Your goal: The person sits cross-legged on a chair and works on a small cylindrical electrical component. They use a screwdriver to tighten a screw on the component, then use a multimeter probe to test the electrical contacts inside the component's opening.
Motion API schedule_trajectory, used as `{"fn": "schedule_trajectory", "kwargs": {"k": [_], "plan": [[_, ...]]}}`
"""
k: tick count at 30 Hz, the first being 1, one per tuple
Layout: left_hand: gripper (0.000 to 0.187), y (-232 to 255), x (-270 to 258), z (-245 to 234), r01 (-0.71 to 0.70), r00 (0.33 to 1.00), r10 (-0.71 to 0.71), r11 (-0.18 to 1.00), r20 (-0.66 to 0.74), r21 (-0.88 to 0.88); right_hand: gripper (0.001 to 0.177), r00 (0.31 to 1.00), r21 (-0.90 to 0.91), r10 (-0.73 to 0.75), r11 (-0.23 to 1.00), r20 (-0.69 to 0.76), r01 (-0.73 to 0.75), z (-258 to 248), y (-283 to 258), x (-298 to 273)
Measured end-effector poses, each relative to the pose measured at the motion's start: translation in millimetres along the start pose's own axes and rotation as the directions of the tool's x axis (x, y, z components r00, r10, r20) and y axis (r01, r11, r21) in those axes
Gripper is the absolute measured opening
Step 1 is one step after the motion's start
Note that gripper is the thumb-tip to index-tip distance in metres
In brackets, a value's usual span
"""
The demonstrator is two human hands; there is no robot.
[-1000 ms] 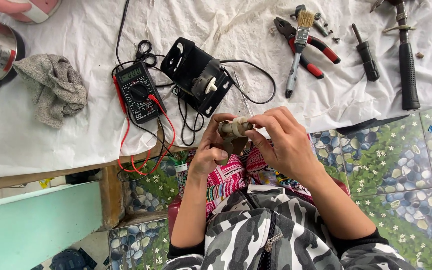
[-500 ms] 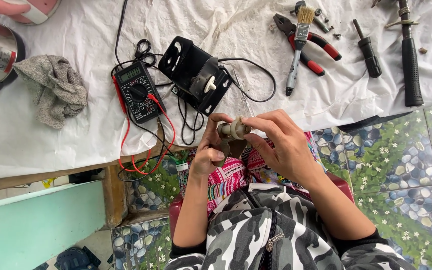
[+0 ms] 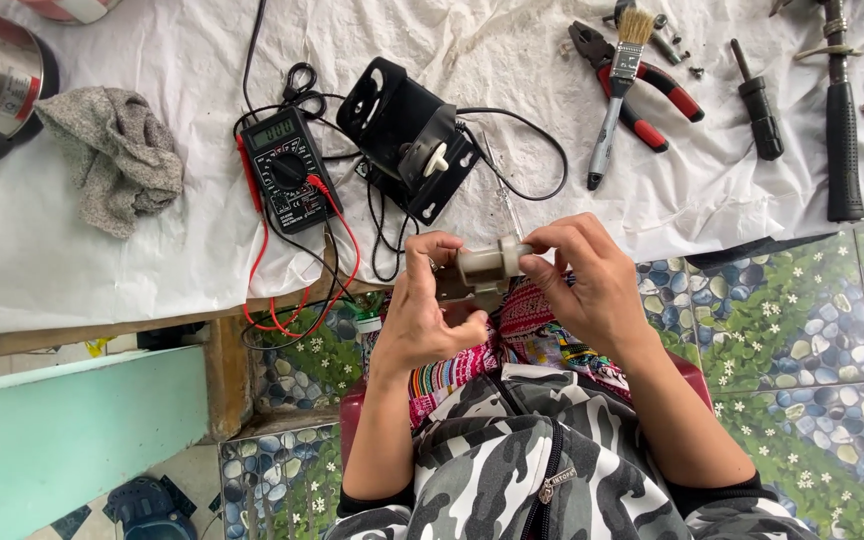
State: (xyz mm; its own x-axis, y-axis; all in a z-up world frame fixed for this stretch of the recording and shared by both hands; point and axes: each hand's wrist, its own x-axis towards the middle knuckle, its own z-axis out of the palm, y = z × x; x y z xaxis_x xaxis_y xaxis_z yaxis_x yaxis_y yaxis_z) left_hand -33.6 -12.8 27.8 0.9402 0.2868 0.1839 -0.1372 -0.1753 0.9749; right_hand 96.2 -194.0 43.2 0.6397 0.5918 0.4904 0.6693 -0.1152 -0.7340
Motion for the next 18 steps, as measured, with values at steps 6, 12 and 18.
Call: {"fn": "schedule_trajectory", "kwargs": {"k": [6, 12, 18], "plan": [[0.061, 24, 3, 0, -0.13, 0.985, 0.159, 0.942, -0.07, 0.311, 0.014, 0.965, 0.27, 0.24, 0.927, 0.107, -0.261, 3, 17, -8], [0.054, 30, 5, 0, -0.224, 0.954, 0.291, 0.855, -0.075, 0.467, 0.019, 0.931, 0.352, 0.338, 0.862, 0.137, -0.365, 10, 25, -18], [0.052, 23, 5, 0, -0.233, 0.947, 0.306, 0.859, -0.092, 0.456, 0.024, 0.925, 0.419, 0.358, 0.826, 0.128, -0.378, 10, 18, -13]]}}
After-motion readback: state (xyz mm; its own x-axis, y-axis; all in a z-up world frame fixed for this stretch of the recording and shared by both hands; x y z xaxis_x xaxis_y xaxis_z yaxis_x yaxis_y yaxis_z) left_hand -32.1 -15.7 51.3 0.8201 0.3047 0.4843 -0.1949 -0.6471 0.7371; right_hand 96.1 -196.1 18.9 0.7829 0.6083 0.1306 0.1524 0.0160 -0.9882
